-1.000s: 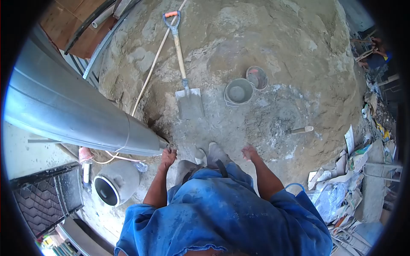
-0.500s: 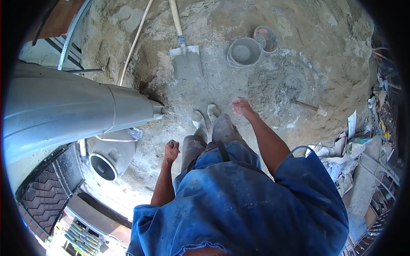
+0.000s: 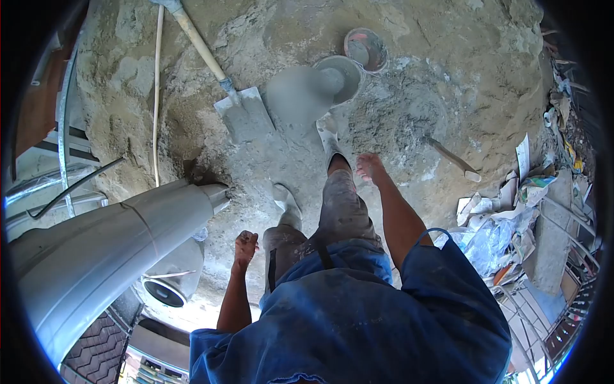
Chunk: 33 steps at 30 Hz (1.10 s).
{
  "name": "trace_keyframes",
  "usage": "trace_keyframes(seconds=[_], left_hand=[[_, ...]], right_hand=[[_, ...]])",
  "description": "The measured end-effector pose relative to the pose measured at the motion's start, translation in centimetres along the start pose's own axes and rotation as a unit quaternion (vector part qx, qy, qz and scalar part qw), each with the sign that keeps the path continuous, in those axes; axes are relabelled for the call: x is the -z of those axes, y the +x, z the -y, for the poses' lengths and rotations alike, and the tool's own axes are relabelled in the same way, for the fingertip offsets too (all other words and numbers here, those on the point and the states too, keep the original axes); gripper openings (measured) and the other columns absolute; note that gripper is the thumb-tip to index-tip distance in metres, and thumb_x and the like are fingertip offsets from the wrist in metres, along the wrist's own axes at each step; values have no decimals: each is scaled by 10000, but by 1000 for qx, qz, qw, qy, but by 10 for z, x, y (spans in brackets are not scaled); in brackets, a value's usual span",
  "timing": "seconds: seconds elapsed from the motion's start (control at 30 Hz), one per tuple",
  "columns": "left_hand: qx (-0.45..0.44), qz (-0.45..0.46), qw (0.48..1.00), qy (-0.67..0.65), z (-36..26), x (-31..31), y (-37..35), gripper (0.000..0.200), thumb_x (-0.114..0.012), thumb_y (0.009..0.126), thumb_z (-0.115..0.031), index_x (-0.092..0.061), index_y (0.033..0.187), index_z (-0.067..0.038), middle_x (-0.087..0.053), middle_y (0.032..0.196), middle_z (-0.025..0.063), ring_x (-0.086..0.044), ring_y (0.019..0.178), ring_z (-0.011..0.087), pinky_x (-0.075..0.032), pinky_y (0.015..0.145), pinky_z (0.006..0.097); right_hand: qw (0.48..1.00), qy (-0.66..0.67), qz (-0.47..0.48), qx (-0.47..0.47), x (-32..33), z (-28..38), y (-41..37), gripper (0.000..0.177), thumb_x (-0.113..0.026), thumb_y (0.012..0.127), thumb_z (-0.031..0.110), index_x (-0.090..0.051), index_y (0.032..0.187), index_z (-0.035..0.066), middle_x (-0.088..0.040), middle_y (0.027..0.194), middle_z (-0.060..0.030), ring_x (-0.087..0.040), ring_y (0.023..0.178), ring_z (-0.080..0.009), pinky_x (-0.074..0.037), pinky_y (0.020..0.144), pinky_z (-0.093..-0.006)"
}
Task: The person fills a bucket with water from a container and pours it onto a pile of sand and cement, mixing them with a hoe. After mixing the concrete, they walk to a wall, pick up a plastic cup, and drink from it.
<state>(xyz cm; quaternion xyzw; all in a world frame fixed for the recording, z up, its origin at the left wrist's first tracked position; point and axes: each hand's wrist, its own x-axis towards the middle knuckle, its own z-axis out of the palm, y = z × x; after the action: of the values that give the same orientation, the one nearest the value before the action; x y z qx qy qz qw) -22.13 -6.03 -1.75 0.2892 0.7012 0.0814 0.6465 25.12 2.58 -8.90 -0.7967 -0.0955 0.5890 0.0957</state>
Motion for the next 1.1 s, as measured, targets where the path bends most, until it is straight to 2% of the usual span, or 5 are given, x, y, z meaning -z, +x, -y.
trace_keyframes(seconds=[0.1, 0.37, 0.73, 1.0, 1.1], left_hand=[[70, -37, 997, 22, -23, -23, 13, 216, -610, 864, -244, -556, 836, -37, -580, 652, 47, -584, 541, 140, -476, 499, 265], [193, 50, 980, 25, -94, -173, 64, 229, -607, 895, -253, -554, 869, -31, -581, 695, 53, -589, 581, 129, -494, 521, 256], [252, 48, 966, 26, -170, -206, 104, 156, -551, 921, -194, -556, 886, -42, -588, 693, 43, -577, 582, 117, -494, 575, 265], [293, 9, 955, 49, -171, -180, 94, 186, -557, 919, -228, -558, 869, -49, -588, 658, 32, -589, 584, 105, -466, 534, 233], [234, -11, 972, -5, -159, -175, 94, 227, -562, 918, -265, -575, 920, -38, -588, 691, 32, -577, 595, 102, -468, 543, 246]], right_hand=[[969, 187, 143, -81, 56, 7, 96, 235, -568, 908, 287, -600, 1080, 130, -643, 874, -12, -645, 712, -188, -483, 588, -381], [951, 308, 16, 6, 142, 66, 330, 309, -593, 917, 306, -586, 1190, 161, -669, 948, -44, -663, 760, -180, -491, 661, -369], [909, 390, -75, -128, 153, 185, 388, 335, -515, 944, 310, -563, 1213, 116, -620, 1122, -80, -601, 1050, -226, -325, 1014, -441], [897, 437, -61, -8, 184, 230, 391, 336, -605, 844, 85, -546, 1174, 63, -600, 1152, -74, -589, 1054, -263, -281, 1005, -594], [886, 461, 7, 45, 219, 260, 411, 293, -621, 811, 26, -568, 1096, 72, -574, 1093, -107, -568, 990, -261, -495, 859, -539]])
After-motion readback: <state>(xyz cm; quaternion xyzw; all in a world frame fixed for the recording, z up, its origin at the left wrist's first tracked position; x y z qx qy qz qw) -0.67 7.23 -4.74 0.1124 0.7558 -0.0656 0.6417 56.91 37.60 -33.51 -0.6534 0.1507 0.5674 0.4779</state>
